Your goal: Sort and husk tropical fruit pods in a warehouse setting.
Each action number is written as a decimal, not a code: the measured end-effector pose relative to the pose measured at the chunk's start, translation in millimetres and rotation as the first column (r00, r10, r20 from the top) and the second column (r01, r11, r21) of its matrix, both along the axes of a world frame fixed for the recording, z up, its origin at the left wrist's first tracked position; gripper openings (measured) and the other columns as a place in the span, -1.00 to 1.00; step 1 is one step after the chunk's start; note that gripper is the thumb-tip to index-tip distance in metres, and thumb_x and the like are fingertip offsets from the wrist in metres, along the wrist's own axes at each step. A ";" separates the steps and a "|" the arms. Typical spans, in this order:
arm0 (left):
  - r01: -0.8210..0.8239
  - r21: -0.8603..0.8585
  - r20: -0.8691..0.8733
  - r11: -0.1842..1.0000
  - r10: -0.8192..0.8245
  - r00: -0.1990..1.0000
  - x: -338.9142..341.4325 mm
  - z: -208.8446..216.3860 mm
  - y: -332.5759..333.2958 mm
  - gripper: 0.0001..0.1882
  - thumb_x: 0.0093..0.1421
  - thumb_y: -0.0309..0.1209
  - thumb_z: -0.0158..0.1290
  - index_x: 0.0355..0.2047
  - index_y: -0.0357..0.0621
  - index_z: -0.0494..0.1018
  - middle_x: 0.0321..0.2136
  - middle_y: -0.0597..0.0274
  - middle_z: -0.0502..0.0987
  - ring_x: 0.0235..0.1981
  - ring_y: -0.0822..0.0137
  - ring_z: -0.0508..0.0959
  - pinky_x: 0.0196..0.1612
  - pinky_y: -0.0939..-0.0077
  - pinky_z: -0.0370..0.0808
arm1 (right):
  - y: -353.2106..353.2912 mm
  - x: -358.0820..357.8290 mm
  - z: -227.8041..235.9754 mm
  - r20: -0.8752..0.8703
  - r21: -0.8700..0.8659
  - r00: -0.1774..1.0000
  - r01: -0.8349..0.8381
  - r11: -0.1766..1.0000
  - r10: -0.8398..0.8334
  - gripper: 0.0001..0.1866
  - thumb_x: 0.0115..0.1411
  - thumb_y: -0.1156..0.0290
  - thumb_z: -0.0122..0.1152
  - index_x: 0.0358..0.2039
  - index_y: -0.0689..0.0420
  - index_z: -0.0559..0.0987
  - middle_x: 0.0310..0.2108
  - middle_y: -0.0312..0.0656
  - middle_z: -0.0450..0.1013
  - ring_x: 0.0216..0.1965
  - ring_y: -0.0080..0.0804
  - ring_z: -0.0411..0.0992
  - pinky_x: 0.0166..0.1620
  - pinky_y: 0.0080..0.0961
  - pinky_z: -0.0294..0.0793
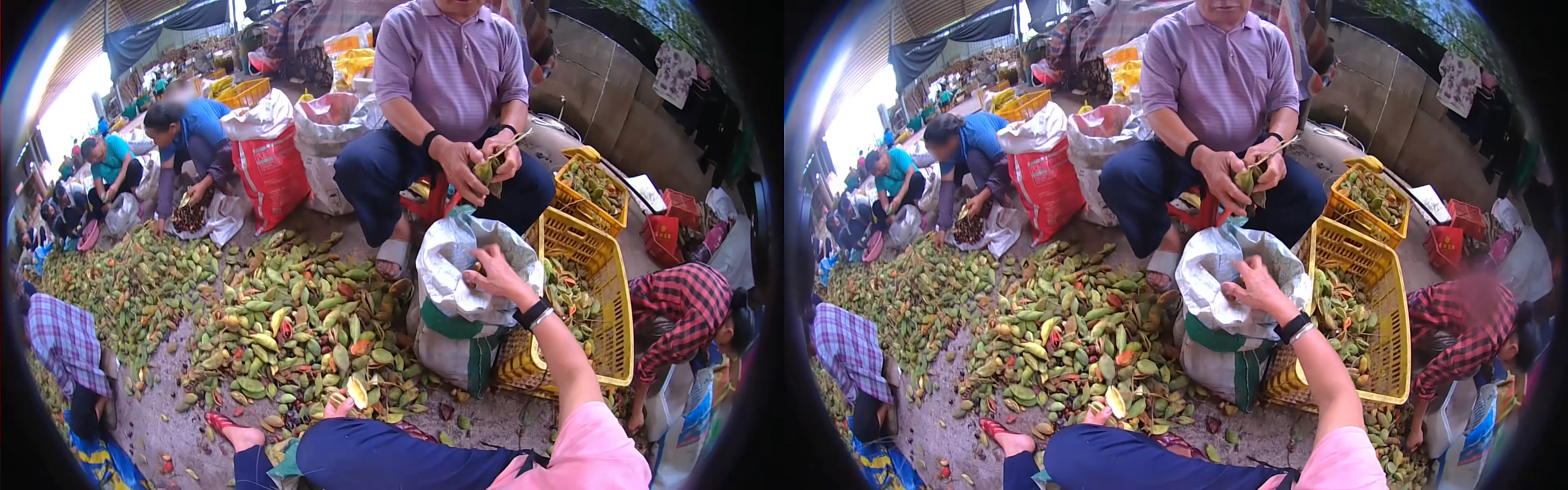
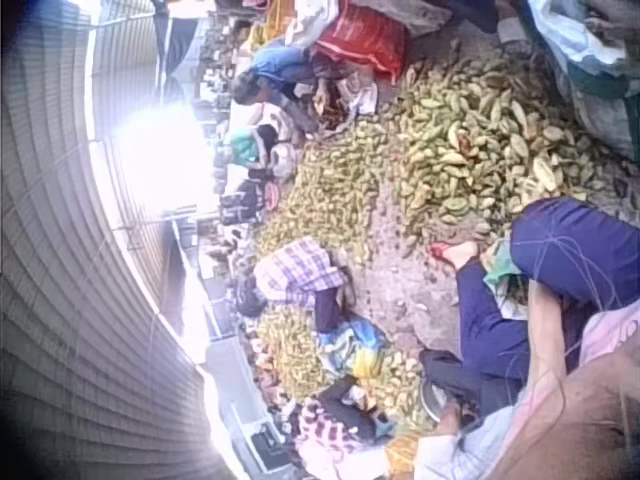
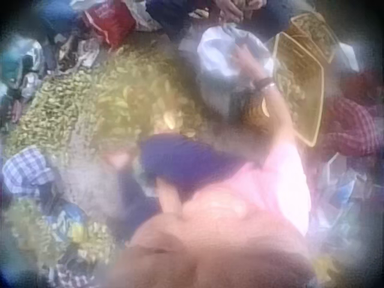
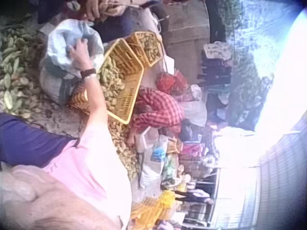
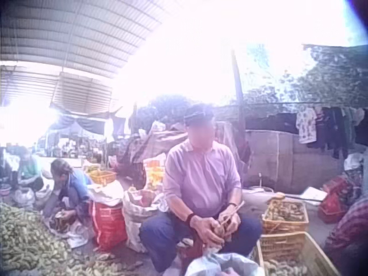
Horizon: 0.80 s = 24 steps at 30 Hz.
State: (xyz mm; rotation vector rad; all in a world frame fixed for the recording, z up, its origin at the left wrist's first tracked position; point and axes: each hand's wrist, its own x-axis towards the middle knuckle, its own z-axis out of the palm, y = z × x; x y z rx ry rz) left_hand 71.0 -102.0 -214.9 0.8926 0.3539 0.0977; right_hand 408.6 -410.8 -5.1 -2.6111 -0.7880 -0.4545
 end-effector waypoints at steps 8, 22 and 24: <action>-0.005 -0.014 0.195 1.000 0.007 0.981 70.5 71.7 -2.0 -0.55 0.19 -0.40 0.15 0.06 -0.16 0.32 -0.23 0.20 0.54 -0.33 0.36 0.56 -0.40 0.45 0.55 | 8.7 -10.9 -0.6 -0.002 0.358 0.991 0.123 0.925 -0.131 -0.75 0.17 0.41 0.12 -0.14 0.18 0.49 -0.25 0.04 0.40 -0.25 0.01 0.44 -0.11 -0.21 0.45; -0.198 -0.127 -0.066 0.972 0.191 0.979 39.1 102.6 -2.9 -0.54 0.18 -0.37 0.17 0.07 -0.14 0.32 -0.19 0.27 0.53 -0.27 0.41 0.55 -0.36 0.49 0.55 | 67.9 -109.5 26.5 -0.186 0.484 0.938 -0.170 0.858 0.291 -0.67 0.14 0.42 0.27 -0.09 0.23 0.47 -0.32 -0.08 0.45 -0.26 -0.24 0.45 -0.15 -0.28 0.44; -0.225 -0.117 -0.129 0.967 0.210 0.969 32.5 101.7 1.7 -0.54 0.18 -0.37 0.17 0.07 -0.14 0.32 -0.18 0.28 0.53 -0.26 0.42 0.54 -0.36 0.49 0.55 | 111.3 -148.7 9.7 -0.524 0.635 0.632 -0.157 0.756 0.571 -0.38 0.10 0.32 0.35 0.14 0.19 0.35 -0.10 -0.02 0.40 -0.08 -0.22 0.42 0.00 -0.27 0.42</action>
